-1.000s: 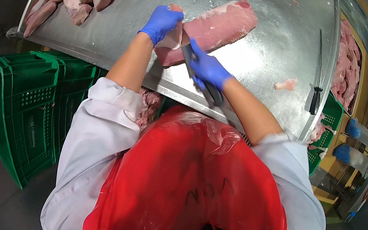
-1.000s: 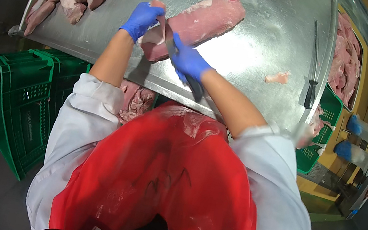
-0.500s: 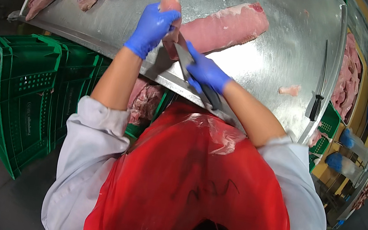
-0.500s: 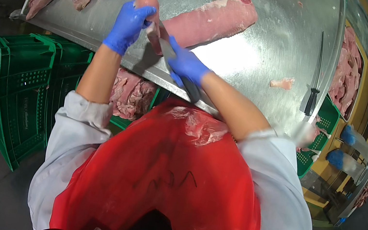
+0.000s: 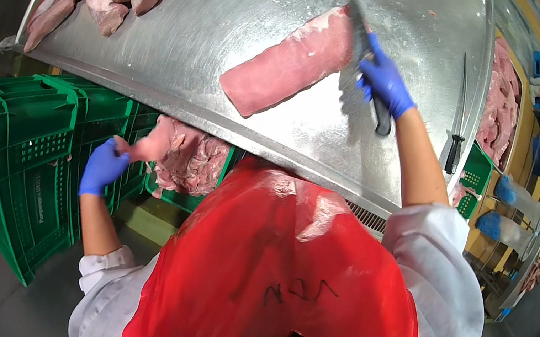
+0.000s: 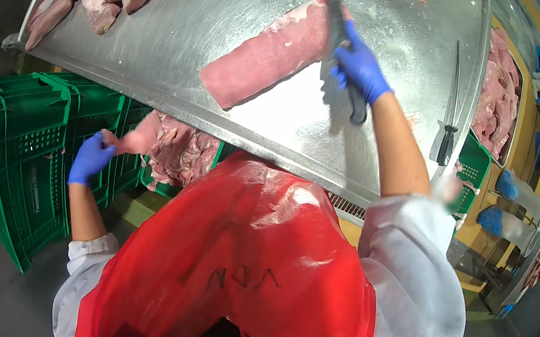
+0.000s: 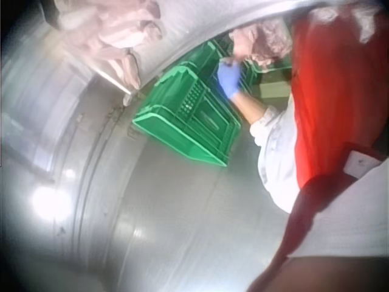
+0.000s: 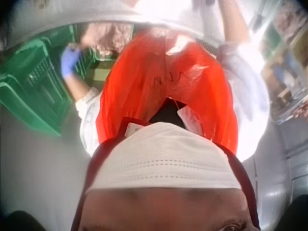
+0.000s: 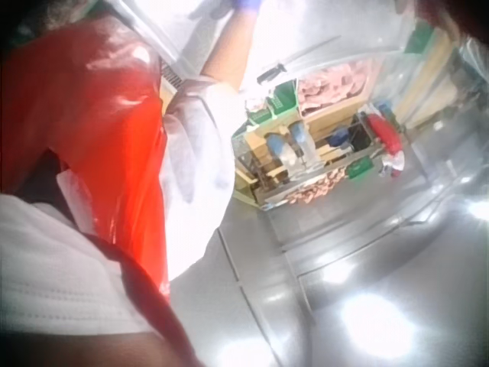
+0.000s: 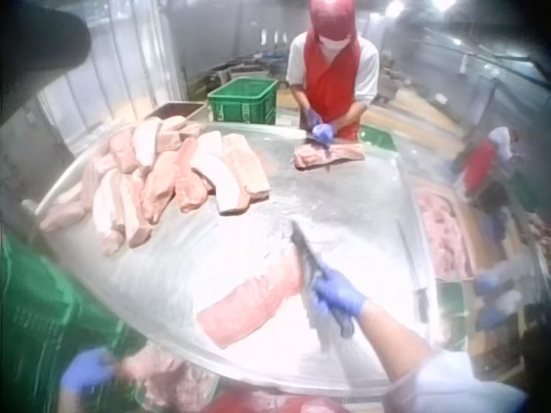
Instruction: The person uses a knife to trim fat and cut large pieces of raw meat into smaller portions on a stainless steel table. Trimmed fat is placed into a green crate, and cut meat pieces are stacked on the table.
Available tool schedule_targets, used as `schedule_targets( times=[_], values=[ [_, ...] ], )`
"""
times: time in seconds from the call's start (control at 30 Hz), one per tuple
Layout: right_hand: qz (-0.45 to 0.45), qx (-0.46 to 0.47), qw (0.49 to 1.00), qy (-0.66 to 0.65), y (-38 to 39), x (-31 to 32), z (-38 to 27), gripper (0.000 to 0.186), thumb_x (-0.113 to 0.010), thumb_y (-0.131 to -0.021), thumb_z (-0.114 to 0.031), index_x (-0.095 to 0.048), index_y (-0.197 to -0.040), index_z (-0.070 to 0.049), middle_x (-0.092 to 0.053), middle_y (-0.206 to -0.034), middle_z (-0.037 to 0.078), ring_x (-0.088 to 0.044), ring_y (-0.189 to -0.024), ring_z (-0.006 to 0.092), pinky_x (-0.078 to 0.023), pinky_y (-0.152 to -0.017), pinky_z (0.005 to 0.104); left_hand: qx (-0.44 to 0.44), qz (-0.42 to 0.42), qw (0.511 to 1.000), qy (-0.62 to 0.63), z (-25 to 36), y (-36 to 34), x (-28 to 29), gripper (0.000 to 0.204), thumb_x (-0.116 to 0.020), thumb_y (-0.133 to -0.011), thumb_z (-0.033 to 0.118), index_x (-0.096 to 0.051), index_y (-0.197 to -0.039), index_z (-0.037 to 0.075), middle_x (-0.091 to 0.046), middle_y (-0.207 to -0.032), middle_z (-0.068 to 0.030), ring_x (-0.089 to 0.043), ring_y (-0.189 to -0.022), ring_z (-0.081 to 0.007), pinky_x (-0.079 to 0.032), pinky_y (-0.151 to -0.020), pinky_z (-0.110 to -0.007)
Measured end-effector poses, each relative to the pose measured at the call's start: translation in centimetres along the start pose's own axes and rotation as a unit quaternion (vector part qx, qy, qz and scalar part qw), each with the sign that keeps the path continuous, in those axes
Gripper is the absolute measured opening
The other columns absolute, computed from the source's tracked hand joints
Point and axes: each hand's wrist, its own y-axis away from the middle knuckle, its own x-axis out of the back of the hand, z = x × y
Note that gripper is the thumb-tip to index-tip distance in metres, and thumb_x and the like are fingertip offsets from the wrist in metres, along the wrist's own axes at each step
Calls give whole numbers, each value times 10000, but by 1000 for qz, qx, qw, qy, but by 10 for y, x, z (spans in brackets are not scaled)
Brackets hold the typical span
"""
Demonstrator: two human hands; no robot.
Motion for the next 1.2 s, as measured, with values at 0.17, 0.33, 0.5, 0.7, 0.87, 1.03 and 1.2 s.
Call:
schedule_targets(
  times=[0.17,0.33,0.5,0.7,0.87,1.03,1.2],
  values=[
    [4,-72,997,-28,-61,48,9,797,-554,-918,-82,-166,-1612,-129,-599,-704,74,-558,-485,131,-488,-425,285,-329,232,912,-85,172,-62,-66,779,-813,-733,471,-553,-1254,-46,-561,-1315,-298,-506,-1253,-464,-387,-1086,-523],
    [-66,-65,993,71,-29,42,-2,840,-540,-873,-49,-158,-1617,-136,-605,-763,93,-592,-545,154,-506,-466,310,-339,187,921,-45,304,-107,-107,1014,-836,-596,443,-395,-1386,-14,-505,-1293,-208,-506,-1204,-395,-422,-1011,-512],
    [-35,-58,996,51,-53,49,-8,782,-529,-890,-84,-216,-1605,-128,-609,-749,104,-545,-499,139,-484,-454,336,-357,149,919,-75,314,-112,-111,1021,-806,-573,379,-354,-1410,8,-477,-1302,-191,-496,-1205,-374,-406,-1007,-504],
    [-101,-84,991,3,9,56,4,745,-525,-943,-83,-212,-1610,-188,-607,-744,66,-605,-524,114,-499,-436,262,-394,131,907,-73,294,-121,-109,996,-783,-584,355,-351,-1412,10,-461,-1349,-221,-463,-1261,-401,-367,-1063,-494],
    [-86,-86,992,-32,-11,55,16,734,-513,-959,-70,-208,-1611,-212,-609,-735,55,-603,-520,111,-504,-435,254,-446,165,879,-41,288,-125,-120,972,-797,-601,376,-366,-1389,6,-450,-1369,-240,-449,-1274,-416,-351,-1075,-504],
    [-141,-133,971,-138,140,72,31,752,-523,-948,-25,-223,-1610,-217,-630,-726,43,-586,-499,90,-494,-431,233,-363,126,923,-35,310,-110,-103,807,-824,-632,450,-515,-1221,-7,-523,-1206,-219,-507,-1136,-407,-408,-983,-517],
    [60,-78,979,-180,139,108,63,774,-508,-943,26,-209,-1611,-224,-657,-1029,132,-619,-547,110,-479,-395,227,-421,143,895,-9,460,-133,-86,816,-743,-751,621,-564,-1269,16,-637,-1248,-232,-626,-1156,-370,-498,-979,-444]
  ],
)
